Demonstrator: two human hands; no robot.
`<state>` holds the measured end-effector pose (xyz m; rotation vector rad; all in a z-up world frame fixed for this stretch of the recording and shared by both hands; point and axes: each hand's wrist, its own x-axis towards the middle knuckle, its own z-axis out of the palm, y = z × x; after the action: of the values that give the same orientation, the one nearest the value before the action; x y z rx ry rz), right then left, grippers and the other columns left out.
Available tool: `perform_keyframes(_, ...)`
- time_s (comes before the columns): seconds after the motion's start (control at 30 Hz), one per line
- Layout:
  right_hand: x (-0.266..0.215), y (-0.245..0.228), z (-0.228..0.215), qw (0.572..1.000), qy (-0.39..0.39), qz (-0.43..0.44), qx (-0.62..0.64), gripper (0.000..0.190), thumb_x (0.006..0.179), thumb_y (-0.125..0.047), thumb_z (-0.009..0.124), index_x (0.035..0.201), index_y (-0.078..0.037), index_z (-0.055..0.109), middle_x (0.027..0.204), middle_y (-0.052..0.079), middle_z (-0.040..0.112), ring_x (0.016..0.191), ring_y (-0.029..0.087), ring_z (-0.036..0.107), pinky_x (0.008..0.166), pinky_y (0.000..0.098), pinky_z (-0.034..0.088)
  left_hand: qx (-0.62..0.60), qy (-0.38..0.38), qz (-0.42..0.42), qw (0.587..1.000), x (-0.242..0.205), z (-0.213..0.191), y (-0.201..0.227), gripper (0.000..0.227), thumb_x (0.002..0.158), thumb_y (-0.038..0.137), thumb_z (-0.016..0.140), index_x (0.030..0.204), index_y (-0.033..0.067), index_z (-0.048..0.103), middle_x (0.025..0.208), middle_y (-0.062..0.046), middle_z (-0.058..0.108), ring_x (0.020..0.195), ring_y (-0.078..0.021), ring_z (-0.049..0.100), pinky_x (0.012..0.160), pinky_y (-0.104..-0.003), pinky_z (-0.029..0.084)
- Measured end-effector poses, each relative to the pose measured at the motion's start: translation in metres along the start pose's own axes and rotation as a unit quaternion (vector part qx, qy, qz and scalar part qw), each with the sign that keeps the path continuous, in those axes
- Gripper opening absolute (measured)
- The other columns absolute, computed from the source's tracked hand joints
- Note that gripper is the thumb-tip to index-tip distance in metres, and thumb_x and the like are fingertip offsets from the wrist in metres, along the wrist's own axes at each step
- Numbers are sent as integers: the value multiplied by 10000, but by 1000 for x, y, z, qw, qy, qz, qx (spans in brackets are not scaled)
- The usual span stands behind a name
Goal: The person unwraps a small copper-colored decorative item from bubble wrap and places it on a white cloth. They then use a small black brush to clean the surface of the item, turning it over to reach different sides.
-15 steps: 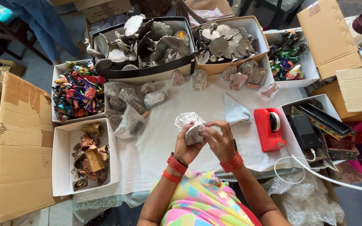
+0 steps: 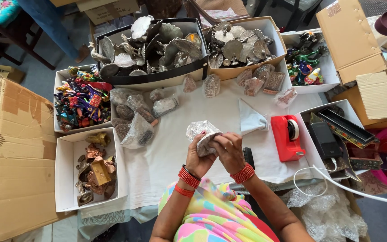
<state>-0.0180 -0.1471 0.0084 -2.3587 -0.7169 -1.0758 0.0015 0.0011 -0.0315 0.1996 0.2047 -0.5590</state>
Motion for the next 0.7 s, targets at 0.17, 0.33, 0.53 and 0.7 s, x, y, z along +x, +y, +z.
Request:
perform_keyframes(0.17,10,-6,-7,1000,-6,-25,5,299,777,-47,775,1070,-95,745,1169,20,684,1154,229,594,1031,413,435,10,34,8,999,-9,21,0,290,959,342,658,1147,122,674,1117,-52,721,1053,-187,666,951,-369,540)
perform_keyframes(0.33,-1,3,0,999,11,-3,41,313,826,9,767,1124,-78,726,1145,38,721,1179,213,627,1030,386,474,51,35,28,998,-11,24,0,299,961,335,664,1170,122,642,1139,-61,714,1084,-192,665,999,-393,527)
perform_keyframes(0.53,15,11,-8,997,43,40,47,572,821,-62,853,1279,-163,526,1227,52,600,1129,269,613,970,428,497,102,0,1,995,-11,22,-3,352,952,307,665,1214,77,618,1138,-104,712,1062,-245,681,1017,-420,520)
perform_keyframes(0.7,35,13,-23,968,-182,125,122,1017,631,-2,839,1523,-148,374,1488,219,440,1200,450,593,912,466,549,224,31,30,974,-4,-12,-10,351,965,224,695,1231,26,581,1138,-116,691,1040,-245,674,962,-420,563)
